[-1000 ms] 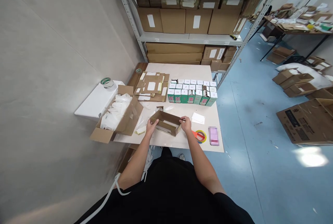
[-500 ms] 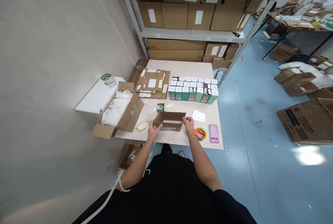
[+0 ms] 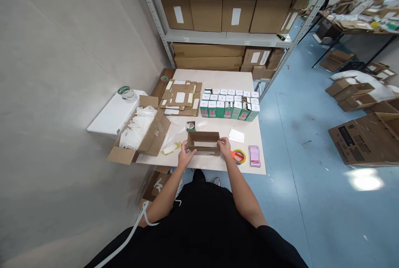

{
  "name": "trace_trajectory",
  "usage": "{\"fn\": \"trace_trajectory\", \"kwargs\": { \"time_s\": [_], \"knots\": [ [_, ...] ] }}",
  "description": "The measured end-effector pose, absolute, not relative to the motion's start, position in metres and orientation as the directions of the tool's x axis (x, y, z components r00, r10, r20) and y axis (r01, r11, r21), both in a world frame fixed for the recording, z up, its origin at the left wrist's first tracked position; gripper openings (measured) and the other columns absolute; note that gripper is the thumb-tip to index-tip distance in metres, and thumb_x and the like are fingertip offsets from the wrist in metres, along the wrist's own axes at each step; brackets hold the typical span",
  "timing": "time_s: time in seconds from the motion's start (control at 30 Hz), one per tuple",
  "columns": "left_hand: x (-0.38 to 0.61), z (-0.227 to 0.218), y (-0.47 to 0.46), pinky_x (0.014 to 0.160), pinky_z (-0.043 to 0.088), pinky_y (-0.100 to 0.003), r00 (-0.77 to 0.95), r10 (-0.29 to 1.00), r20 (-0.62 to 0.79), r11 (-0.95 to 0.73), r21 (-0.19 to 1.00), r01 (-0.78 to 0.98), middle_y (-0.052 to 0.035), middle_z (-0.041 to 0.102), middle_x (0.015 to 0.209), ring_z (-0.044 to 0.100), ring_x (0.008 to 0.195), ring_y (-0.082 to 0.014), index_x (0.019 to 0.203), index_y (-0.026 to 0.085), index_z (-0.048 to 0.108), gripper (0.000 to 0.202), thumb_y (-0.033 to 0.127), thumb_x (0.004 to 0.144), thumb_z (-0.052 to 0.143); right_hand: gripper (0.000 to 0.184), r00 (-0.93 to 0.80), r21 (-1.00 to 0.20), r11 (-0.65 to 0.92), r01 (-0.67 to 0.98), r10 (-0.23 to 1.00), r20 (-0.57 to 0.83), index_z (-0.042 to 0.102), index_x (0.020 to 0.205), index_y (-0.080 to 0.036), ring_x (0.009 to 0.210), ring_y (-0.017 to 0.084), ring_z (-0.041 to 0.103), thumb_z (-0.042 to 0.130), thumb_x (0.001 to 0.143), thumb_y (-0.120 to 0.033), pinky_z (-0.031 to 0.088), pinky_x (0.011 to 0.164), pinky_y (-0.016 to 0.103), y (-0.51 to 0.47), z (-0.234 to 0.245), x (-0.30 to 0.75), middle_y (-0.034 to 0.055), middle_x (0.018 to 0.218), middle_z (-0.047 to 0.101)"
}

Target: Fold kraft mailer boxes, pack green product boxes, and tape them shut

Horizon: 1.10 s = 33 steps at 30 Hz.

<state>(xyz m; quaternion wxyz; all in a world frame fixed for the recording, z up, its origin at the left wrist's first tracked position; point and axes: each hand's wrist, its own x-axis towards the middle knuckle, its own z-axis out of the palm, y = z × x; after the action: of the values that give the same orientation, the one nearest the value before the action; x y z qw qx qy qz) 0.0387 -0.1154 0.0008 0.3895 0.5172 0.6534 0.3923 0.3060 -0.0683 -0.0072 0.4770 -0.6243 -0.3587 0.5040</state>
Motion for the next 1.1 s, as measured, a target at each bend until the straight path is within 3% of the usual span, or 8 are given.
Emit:
{"fn": "trace_trajectory", "kwargs": {
  "time_s": [0.13, 0.2, 0.43, 0.6, 0.77, 0.93, 1.0, 1.1],
  "knots": [
    [0.034, 0.009, -0.108, 0.117, 0.047, -0.048, -0.051, 0.997, -0.056, 0.074, 0.838, 0.540, -0.0084, 0.058, 0.153, 0.053, 0.144, -0.0353, 0.115, 0.029, 0.075, 0.032, 0.034, 0.084, 0.081, 0.041, 0.213, -0.958, -0.285, -0.012, 0.936, -0.281, 0.066, 0.098, -0.025, 0.101, 0.028, 0.069, 0.075, 0.074, -0.056, 0.057, 0.085, 0.037, -0.071, -0.005, 0.306, 0.0079, 0.112, 0.075],
    [0.031, 0.010, -0.103, 0.117, 0.047, -0.048, 0.021, 0.997, -0.069, 0.046, 0.825, 0.563, -0.0069, 0.058, 0.154, 0.057, 0.140, -0.0350, 0.092, 0.027, 0.076, 0.012, 0.025, 0.082, 0.080, 0.038, 0.196, -0.956, -0.292, 0.015, 0.939, -0.284, 0.072, 0.097, -0.024, 0.107, 0.029, 0.069, 0.073, 0.077, -0.057, 0.056, 0.092, 0.039, -0.072, -0.005, 0.305, 0.0084, 0.113, 0.076],
    [0.023, 0.012, -0.097, 0.121, 0.041, -0.049, 0.141, 0.985, -0.098, 0.010, 0.852, 0.524, -0.0075, 0.063, 0.149, 0.056, 0.141, -0.0305, 0.081, 0.026, 0.070, 0.013, 0.016, 0.077, 0.078, 0.039, 0.199, -0.940, -0.312, 0.140, 0.938, -0.282, 0.080, 0.102, -0.024, 0.127, 0.030, 0.063, 0.068, 0.080, -0.054, 0.049, 0.111, 0.044, -0.066, -0.017, 0.300, 0.0102, 0.136, 0.068],
    [0.023, 0.011, -0.094, 0.118, 0.043, -0.050, 0.044, 0.994, -0.105, 0.070, 0.868, 0.491, -0.0091, 0.073, 0.130, 0.058, 0.134, -0.0318, 0.087, 0.027, 0.073, 0.012, 0.033, 0.081, 0.081, 0.047, 0.168, -0.919, -0.364, 0.151, 0.926, -0.339, 0.082, 0.109, -0.026, 0.137, 0.032, 0.057, 0.075, 0.078, -0.061, 0.045, 0.116, 0.046, -0.070, -0.021, 0.305, 0.0118, 0.147, 0.062],
    [0.032, 0.009, -0.088, 0.117, 0.043, -0.050, -0.119, 0.988, -0.098, 0.146, 0.848, 0.509, -0.0123, 0.072, 0.126, 0.058, 0.129, -0.0351, 0.119, 0.026, 0.072, 0.038, 0.038, 0.084, 0.079, 0.057, 0.025, -0.928, -0.346, 0.135, 0.938, -0.346, 0.079, 0.118, -0.027, 0.140, 0.033, 0.056, 0.085, 0.069, -0.058, 0.044, 0.117, 0.050, -0.080, -0.022, 0.314, 0.0113, 0.150, 0.061],
    [0.044, 0.010, -0.076, 0.115, 0.043, -0.050, -0.225, 0.971, -0.080, 0.206, 0.756, 0.621, -0.0177, 0.054, 0.149, 0.054, 0.136, -0.0390, 0.154, 0.025, 0.050, 0.080, 0.033, 0.080, 0.081, 0.075, 0.092, -0.951, -0.285, 0.122, 0.957, -0.275, 0.063, 0.141, -0.027, 0.123, 0.031, 0.067, 0.079, 0.071, -0.048, 0.056, 0.103, 0.050, -0.086, -0.033, 0.310, 0.0121, 0.140, 0.066],
    [0.045, 0.014, -0.066, 0.113, 0.045, -0.050, -0.204, 0.975, -0.090, 0.202, 0.745, 0.636, -0.0190, 0.041, 0.161, 0.052, 0.139, -0.0413, 0.159, 0.027, 0.043, 0.095, 0.028, 0.074, 0.086, 0.082, 0.149, -0.946, -0.289, 0.148, 0.952, -0.268, 0.054, 0.150, -0.027, 0.117, 0.030, 0.070, 0.076, 0.072, -0.044, 0.058, 0.100, 0.050, -0.088, -0.038, 0.306, 0.0127, 0.138, 0.065],
    [0.042, 0.022, -0.047, 0.113, 0.045, -0.051, -0.117, 0.989, -0.093, 0.145, 0.783, 0.605, -0.0168, 0.023, 0.173, 0.047, 0.144, -0.0445, 0.154, 0.031, 0.049, 0.103, 0.021, 0.062, 0.094, 0.089, 0.167, -0.932, -0.291, 0.218, 0.952, -0.258, 0.043, 0.158, -0.027, 0.117, 0.031, 0.070, 0.071, 0.075, -0.043, 0.057, 0.100, 0.050, -0.088, -0.041, 0.302, 0.0120, 0.136, 0.066]
  ]
}}
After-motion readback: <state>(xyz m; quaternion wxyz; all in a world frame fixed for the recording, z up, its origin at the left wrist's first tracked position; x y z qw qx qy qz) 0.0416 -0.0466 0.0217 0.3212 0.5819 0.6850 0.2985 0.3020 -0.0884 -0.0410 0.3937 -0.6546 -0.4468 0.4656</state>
